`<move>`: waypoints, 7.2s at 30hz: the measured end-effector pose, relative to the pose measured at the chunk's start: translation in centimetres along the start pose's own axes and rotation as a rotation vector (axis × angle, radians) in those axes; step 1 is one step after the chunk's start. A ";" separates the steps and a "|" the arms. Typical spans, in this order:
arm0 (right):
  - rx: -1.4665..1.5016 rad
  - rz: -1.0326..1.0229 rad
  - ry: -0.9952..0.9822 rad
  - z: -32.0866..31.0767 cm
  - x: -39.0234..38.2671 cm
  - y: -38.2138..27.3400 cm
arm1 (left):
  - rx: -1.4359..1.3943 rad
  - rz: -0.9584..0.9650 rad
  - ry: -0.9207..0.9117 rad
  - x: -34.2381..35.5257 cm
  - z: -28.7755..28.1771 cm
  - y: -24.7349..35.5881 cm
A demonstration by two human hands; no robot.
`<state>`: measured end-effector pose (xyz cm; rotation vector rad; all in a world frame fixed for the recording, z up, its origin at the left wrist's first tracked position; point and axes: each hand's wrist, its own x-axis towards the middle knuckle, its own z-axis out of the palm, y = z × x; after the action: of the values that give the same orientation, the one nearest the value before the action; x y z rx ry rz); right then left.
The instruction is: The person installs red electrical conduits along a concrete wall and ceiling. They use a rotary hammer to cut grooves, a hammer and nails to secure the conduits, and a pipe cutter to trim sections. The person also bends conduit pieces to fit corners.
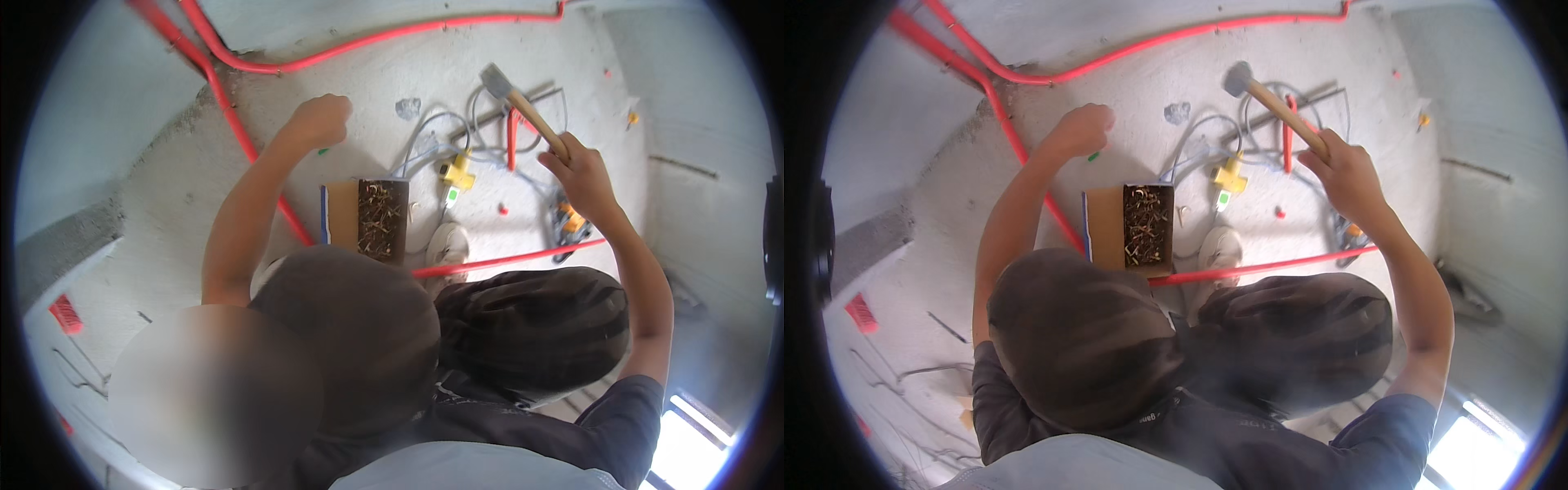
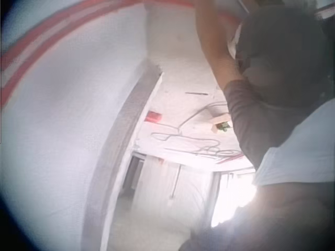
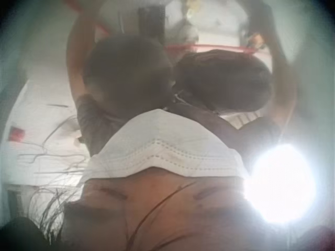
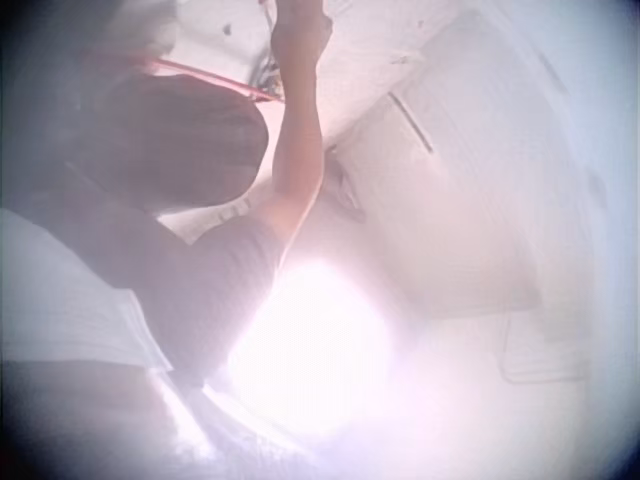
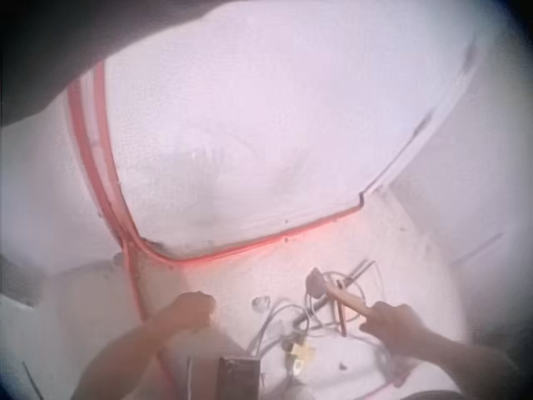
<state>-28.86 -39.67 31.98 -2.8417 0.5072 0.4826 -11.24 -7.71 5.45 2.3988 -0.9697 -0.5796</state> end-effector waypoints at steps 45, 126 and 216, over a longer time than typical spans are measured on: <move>0.561 -0.249 0.258 6.3 1.5 8.8 | -0.202 0.014 1.275 -16.6 -43.6 20.8; -0.064 -0.934 1.006 -39.1 -7.2 -35.5 | 0.433 0.509 2.030 -13.3 -62.8 22.9; -0.341 -0.733 1.040 -36.9 -8.4 -36.2 | 0.869 0.055 2.100 -9.3 -54.2 15.4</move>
<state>-12.67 -13.72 74.49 -3.0748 -0.5586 -1.1583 4.17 4.26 59.09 1.8426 -0.1142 2.2909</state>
